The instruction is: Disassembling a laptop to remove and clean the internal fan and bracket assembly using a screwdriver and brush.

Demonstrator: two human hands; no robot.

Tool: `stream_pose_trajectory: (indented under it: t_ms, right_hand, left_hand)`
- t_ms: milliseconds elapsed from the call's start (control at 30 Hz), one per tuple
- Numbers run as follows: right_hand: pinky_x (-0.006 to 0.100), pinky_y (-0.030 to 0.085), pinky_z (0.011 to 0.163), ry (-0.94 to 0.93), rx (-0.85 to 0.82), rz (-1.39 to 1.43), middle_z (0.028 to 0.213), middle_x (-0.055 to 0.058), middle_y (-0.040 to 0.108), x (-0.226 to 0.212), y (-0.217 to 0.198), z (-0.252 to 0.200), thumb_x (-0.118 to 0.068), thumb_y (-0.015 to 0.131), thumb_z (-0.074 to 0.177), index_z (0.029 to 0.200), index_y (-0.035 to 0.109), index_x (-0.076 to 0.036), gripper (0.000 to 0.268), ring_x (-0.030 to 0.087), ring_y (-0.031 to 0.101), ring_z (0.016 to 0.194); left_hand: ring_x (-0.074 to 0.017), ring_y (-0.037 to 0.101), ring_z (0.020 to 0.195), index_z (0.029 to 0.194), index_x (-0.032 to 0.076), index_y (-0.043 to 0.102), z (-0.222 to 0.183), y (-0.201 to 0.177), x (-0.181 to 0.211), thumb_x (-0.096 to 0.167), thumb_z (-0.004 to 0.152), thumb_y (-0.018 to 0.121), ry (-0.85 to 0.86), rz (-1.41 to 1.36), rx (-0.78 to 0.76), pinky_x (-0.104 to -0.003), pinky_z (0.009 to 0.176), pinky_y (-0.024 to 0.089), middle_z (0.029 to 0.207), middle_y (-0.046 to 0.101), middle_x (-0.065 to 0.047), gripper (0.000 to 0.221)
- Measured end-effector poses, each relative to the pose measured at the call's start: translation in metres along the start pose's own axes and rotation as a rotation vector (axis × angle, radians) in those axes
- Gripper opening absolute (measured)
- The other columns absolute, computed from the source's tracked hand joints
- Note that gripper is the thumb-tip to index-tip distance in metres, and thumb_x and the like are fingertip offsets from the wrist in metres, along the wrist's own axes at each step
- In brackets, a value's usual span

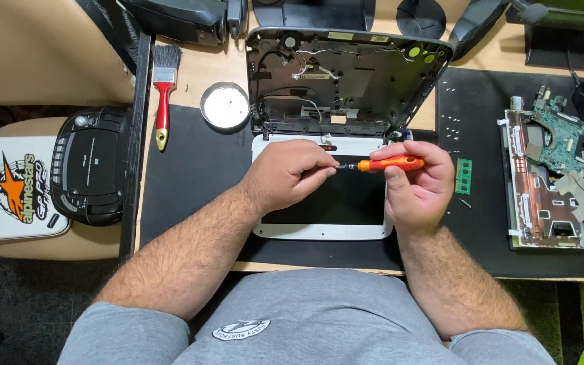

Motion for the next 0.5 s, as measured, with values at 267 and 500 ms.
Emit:
stream_pose_trajectory:
  t_ms: [267,500]
  right_hand:
    - [0.045,0.064,0.073,-0.109,-0.058,-0.011,0.092,0.04,0.066,-0.004,-0.001,-0.005,-0.003,0.07,0.094,0.13,0.049,0.006,0.043,0.04,0.072,0.079]
    - [0.035,0.057,0.066,-0.072,-0.104,-0.255,0.083,0.027,0.072,-0.049,0.01,0.026,-0.018,0.071,0.093,0.097,0.069,0.008,0.026,0.029,0.07,0.069]
  left_hand:
    - [-0.028,0.074,0.082,0.104,0.013,0.076,-0.002,0.006,-0.003,0.017,0.098,0.066,0.048,0.047,-0.024,-0.039,0.077,0.061,0.089,0.076,-0.01,0.013]
    - [-0.0229,0.07,0.075,0.126,0.017,0.069,-0.005,0.002,-0.006,0.027,0.094,0.071,0.052,-0.01,0.037,-0.04,0.072,0.06,0.099,0.076,-0.007,0.033]
Point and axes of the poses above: each hand's wrist, its own z-axis towards the middle knuckle, its own y-axis out of the palm, x = y × z, the point moved 5 cm from there along z, towards the middle knuckle
